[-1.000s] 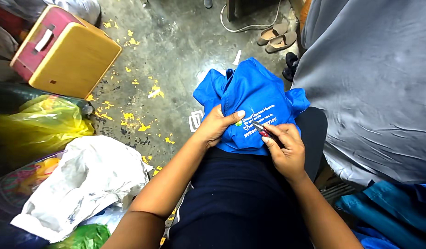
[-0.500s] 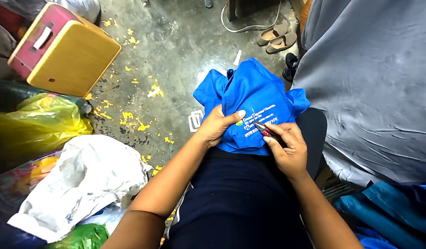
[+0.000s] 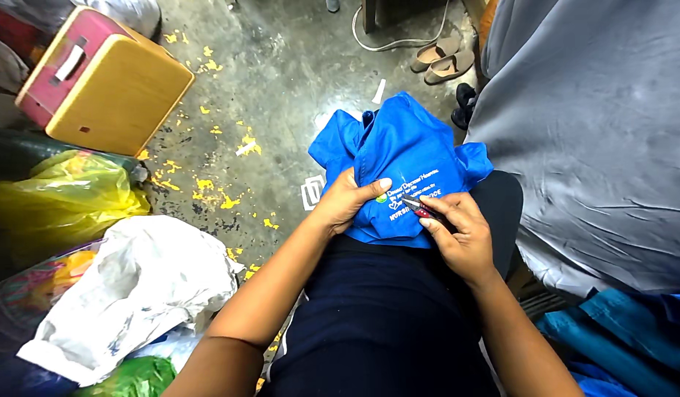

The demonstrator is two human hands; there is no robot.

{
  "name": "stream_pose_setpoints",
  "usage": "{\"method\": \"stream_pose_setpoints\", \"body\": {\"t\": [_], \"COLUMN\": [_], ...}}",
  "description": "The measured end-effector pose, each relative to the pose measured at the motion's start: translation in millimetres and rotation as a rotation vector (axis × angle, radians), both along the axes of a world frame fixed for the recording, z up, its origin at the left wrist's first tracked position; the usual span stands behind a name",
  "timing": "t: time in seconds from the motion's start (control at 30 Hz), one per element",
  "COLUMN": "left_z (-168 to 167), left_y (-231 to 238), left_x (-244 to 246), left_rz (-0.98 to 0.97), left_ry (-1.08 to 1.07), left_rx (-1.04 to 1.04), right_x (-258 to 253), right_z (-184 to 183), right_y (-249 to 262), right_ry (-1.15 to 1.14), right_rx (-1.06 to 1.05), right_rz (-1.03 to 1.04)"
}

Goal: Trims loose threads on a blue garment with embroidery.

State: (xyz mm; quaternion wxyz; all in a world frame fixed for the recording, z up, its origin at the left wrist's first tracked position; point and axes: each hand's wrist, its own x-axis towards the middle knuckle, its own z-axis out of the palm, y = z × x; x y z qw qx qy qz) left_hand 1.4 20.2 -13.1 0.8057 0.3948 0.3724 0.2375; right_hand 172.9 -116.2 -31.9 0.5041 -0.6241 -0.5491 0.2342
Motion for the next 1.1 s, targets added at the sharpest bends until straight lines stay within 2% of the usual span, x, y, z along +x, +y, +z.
{"method": "stream_pose_setpoints", "body": {"t": [0.57, 0.73, 1.1], "left_z": [1.2, 0.3, 2.3], "left_y": [3.0, 3.4, 2.8], "left_x": [-1.1, -1.5, -0.8], "left_rz": [-0.032, -0.038, -0.055], "left_ry": [0.006, -0.01, 0.023], "left_rx": [-0.05, -0.056, -0.029], "right_x": [16.2, 14.9, 19.2], "right_z": [-0.9, 1.3, 2.8], "right_y": [5.5, 5.2, 6.2], "right_ry": [-0.021, 0.02, -0.101], "right_rx": [0.009, -0.014, -0.017], "right_rz": [0.112, 0.077, 0.094]}}
